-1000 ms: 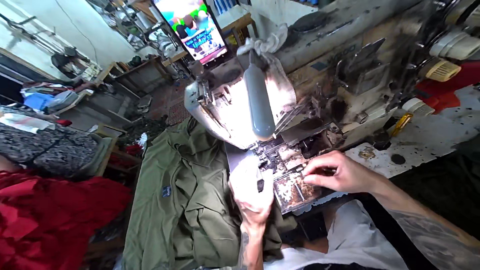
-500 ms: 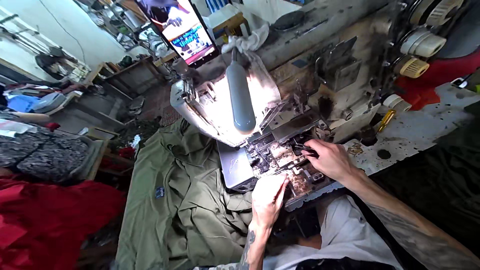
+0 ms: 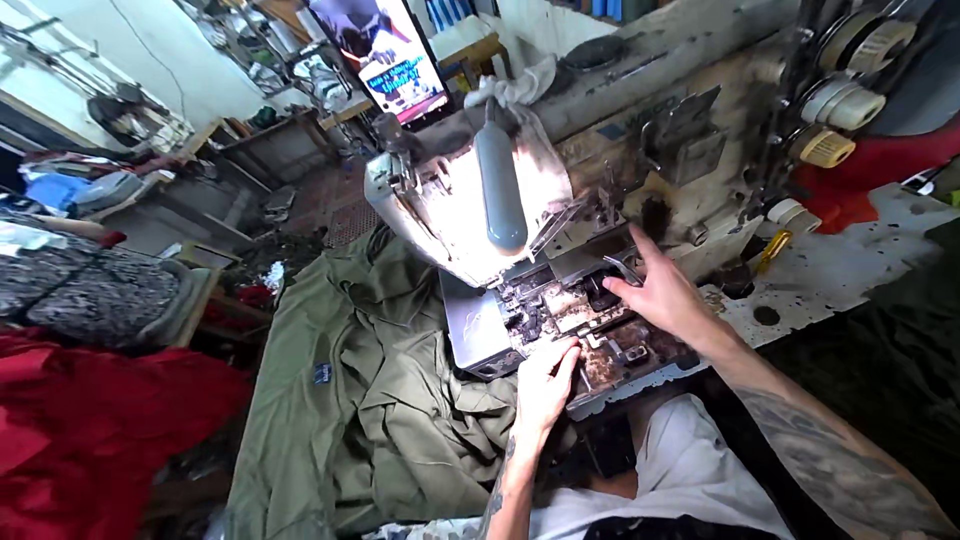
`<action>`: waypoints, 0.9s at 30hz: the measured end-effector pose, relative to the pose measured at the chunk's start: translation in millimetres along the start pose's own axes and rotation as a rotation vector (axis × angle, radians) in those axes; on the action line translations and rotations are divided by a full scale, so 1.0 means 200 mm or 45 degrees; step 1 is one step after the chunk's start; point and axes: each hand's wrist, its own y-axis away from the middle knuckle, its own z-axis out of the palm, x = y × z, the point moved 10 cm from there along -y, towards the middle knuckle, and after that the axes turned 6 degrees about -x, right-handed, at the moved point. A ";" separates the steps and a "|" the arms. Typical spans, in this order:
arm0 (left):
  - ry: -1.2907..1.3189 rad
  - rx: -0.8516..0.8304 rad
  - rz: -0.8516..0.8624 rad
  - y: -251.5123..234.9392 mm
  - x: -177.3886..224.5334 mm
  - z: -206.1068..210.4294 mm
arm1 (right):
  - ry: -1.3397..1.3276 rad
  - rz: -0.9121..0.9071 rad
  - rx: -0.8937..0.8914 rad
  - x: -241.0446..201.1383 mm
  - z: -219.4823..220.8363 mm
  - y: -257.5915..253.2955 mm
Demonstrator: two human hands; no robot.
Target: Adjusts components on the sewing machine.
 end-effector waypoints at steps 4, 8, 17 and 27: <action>-0.088 -0.044 0.032 -0.02 0.01 0.00 | -0.218 0.108 -0.097 0.08 0.08 -0.08; -0.129 -0.126 0.096 -0.03 0.01 0.02 | -0.746 0.074 -0.166 0.05 0.16 -0.06; -0.185 -0.144 0.185 -0.03 0.06 0.04 | -0.952 0.002 0.036 -0.02 0.33 -0.01; -0.215 -0.183 0.215 -0.04 0.07 0.04 | -1.323 0.167 0.122 -0.13 0.41 -0.03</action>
